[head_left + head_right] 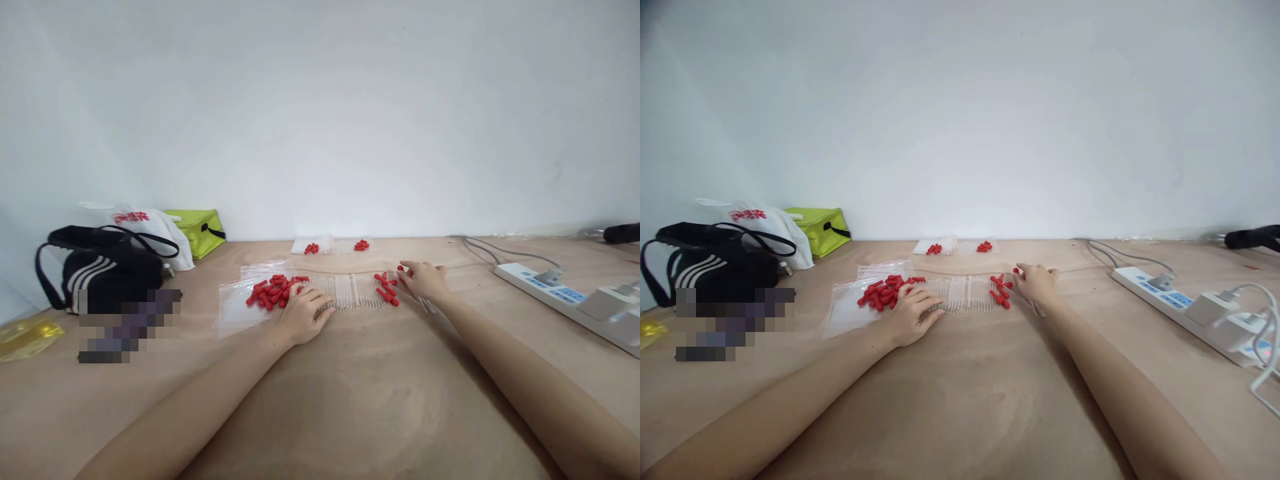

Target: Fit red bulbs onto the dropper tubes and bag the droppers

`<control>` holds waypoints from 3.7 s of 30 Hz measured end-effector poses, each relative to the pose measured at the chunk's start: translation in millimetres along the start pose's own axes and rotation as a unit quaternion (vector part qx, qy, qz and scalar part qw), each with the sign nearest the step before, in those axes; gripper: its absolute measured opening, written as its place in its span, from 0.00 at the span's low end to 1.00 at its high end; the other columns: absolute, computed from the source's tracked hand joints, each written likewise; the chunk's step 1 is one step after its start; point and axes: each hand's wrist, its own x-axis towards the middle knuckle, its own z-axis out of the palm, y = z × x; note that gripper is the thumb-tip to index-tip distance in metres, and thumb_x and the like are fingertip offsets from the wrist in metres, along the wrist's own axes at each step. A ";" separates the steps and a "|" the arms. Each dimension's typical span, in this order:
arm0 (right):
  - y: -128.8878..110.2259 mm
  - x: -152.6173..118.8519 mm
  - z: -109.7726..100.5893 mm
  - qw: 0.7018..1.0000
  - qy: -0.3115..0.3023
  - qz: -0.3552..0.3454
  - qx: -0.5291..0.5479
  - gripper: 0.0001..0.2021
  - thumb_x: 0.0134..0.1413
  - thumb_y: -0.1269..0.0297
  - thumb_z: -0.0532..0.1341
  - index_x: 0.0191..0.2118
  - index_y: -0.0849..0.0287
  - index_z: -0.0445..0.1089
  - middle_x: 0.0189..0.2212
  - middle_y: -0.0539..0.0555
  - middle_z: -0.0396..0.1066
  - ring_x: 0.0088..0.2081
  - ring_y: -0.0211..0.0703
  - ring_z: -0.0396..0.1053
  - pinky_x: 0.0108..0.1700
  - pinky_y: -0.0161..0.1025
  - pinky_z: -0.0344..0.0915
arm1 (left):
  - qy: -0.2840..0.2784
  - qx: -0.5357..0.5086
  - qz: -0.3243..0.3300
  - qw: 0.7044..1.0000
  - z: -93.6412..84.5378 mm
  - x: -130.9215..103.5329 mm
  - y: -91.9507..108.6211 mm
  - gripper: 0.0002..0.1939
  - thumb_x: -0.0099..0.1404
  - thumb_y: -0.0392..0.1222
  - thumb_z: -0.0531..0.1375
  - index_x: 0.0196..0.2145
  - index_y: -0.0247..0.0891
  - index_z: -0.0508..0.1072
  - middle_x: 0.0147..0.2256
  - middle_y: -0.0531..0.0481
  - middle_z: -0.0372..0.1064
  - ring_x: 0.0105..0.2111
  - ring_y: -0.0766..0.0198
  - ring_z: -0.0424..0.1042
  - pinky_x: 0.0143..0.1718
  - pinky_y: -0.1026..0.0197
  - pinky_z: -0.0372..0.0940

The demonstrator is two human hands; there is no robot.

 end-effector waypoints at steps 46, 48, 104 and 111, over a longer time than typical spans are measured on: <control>-71.4 -63.1 10.7 0.934 0.012 -0.330 0.139 0.12 0.45 0.54 0.58 0.24 0.57 0.64 0.24 0.49 0.68 0.32 0.40 0.61 0.38 0.42 0.46 | -0.088 0.116 -0.297 0.944 24.8 74.6 13.3 0.12 0.51 0.44 0.54 0.25 0.33 0.73 0.33 0.35 0.71 0.39 0.46 0.66 0.38 0.48 0.54; -71.9 -63.6 12.6 0.935 0.021 -0.329 0.132 0.11 0.46 0.55 0.58 0.24 0.57 0.64 0.25 0.49 0.68 0.33 0.41 0.61 0.38 0.42 0.46 | -0.090 0.116 -0.295 0.944 24.8 74.6 15.9 0.11 0.51 0.43 0.55 0.24 0.34 0.73 0.31 0.37 0.72 0.38 0.47 0.67 0.38 0.49 0.54; -83.5 -61.5 30.8 0.844 0.115 -0.431 0.298 0.09 0.55 0.65 0.53 0.34 0.58 0.70 0.28 0.54 0.66 0.32 0.38 0.62 0.36 0.38 0.58 | 0.090 0.007 0.152 0.984 -0.3 -5.8 -15.5 0.15 0.59 0.26 0.47 0.36 0.38 0.69 0.28 0.53 0.73 0.29 0.66 0.70 0.35 0.58 0.48; -81.8 -63.0 29.5 0.869 0.128 -0.432 0.206 0.09 0.55 0.65 0.53 0.34 0.58 0.70 0.28 0.52 0.67 0.30 0.36 0.60 0.39 0.41 0.50 | 0.073 0.059 0.164 0.982 -1.0 -5.6 -11.0 0.16 0.56 0.24 0.46 0.35 0.36 0.69 0.28 0.51 0.72 0.28 0.65 0.68 0.33 0.58 0.49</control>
